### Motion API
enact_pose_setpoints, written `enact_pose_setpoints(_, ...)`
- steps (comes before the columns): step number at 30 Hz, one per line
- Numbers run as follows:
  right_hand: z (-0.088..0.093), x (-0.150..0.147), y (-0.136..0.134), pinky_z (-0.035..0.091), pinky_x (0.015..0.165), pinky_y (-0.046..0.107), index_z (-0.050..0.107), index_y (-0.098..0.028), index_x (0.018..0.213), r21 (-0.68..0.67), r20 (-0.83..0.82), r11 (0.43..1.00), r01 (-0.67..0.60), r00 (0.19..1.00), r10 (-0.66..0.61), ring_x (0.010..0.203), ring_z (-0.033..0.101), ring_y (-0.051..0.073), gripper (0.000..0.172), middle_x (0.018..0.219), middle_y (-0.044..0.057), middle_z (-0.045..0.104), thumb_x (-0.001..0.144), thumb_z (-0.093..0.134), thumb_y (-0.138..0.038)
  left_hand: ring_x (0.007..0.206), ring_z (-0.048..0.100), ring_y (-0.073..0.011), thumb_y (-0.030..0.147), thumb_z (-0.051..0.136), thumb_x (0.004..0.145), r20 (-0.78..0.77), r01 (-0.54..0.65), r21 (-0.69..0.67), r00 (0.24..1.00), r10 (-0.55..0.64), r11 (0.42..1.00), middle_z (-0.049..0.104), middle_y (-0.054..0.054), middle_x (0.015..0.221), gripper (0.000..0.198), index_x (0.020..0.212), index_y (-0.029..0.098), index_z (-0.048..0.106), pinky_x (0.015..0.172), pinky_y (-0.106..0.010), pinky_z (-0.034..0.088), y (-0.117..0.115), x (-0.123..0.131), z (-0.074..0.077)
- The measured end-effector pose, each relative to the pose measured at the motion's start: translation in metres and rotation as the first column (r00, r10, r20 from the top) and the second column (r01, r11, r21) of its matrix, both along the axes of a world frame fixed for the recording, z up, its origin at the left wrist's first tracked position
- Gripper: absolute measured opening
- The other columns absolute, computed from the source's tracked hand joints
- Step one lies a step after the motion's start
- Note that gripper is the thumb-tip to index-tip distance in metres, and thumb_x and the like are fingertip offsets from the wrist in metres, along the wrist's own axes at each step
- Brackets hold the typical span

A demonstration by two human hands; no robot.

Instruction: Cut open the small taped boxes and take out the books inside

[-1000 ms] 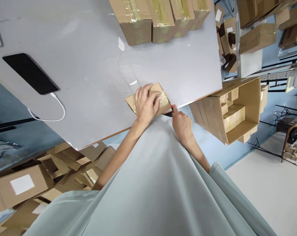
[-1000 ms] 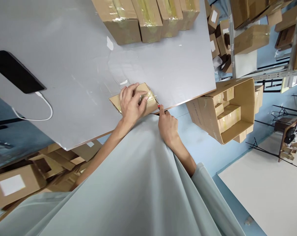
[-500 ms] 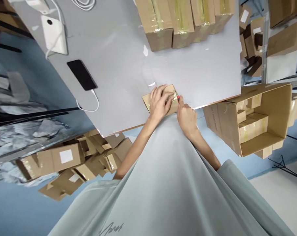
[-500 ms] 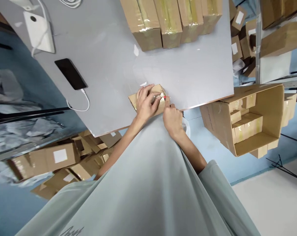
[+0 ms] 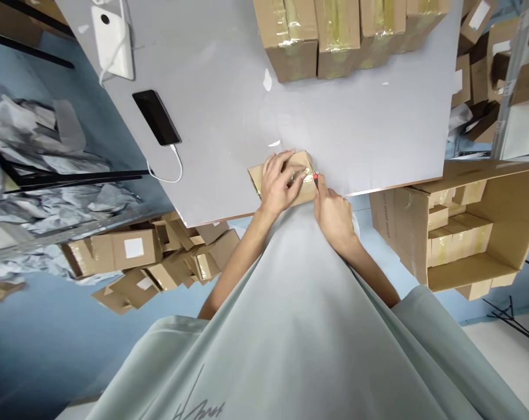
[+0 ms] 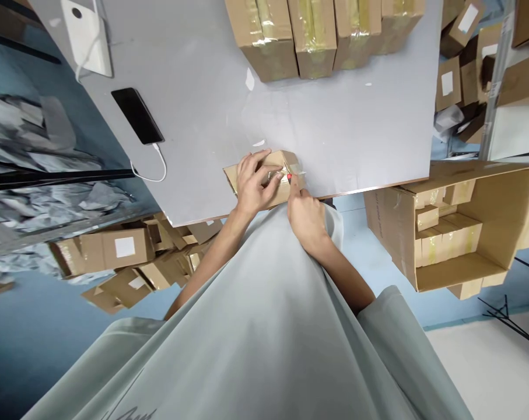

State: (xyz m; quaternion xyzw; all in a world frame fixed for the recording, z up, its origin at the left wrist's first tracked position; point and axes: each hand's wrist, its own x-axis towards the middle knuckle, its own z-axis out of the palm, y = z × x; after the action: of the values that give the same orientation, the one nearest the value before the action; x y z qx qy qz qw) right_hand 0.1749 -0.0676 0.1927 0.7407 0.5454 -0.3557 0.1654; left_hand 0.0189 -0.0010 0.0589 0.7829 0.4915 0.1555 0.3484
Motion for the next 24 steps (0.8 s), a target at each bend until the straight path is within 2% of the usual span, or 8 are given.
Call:
enact_pose_setpoints(6,-0.010,-0.004,0.008,0.066,0.094,0.037,0.026,-0.016,0.184,0.006,0.027,1.000,0.006,1.000,-0.006,0.106,0.085,0.030,0.065,0.122,0.017,0.084,0.120,0.033,-0.015,0.158,0.057,-0.0352,0.059,0.054,0.114,0.028,-0.010,-0.004,1.000,0.011,1.000,0.065,-0.012,0.165,0.039,0.120,0.031,0.079,0.138,-0.068,0.033,-0.002,0.000,-0.003)
enact_pose_setpoints(14,0.006,-0.025,0.002,0.067,0.091,0.035,0.021,-0.016,0.185,-0.057,0.133,0.998,0.027,0.991,-0.019,0.109,0.086,0.029,0.072,0.120,0.021,0.084,0.116,0.041,-0.011,0.157,0.058,-0.0354,0.058,0.055,0.114,0.102,0.015,0.002,0.995,-0.015,1.000,0.065,-0.011,0.166,0.035,0.121,0.032,0.078,0.138,-0.068,0.032,-0.005,0.000,-0.004)
enact_pose_setpoints(20,0.000,-0.020,0.010,0.062,0.101,0.037,0.044,-0.012,0.173,-0.066,0.155,0.995,0.075,0.986,-0.065,0.117,0.083,0.031,0.055,0.125,0.023,0.084,0.118,0.042,-0.016,0.158,0.057,-0.0362,0.059,0.052,0.115,0.153,0.042,-0.001,0.987,-0.041,0.999,0.066,-0.012,0.164,0.038,0.121,0.031,0.077,0.139,-0.069,0.031,-0.003,0.001,-0.001)
enact_pose_setpoints(24,0.001,-0.021,-0.005,0.062,0.095,0.037,0.053,-0.015,0.164,-0.123,0.191,0.985,0.118,0.977,-0.093,0.115,0.083,0.031,0.047,0.123,0.022,0.084,0.120,0.038,-0.019,0.158,0.057,-0.0364,0.058,0.053,0.115,0.185,0.038,0.000,0.982,-0.037,0.999,0.065,-0.012,0.165,0.036,0.121,0.031,0.077,0.139,-0.069,0.031,-0.001,0.002,-0.004)
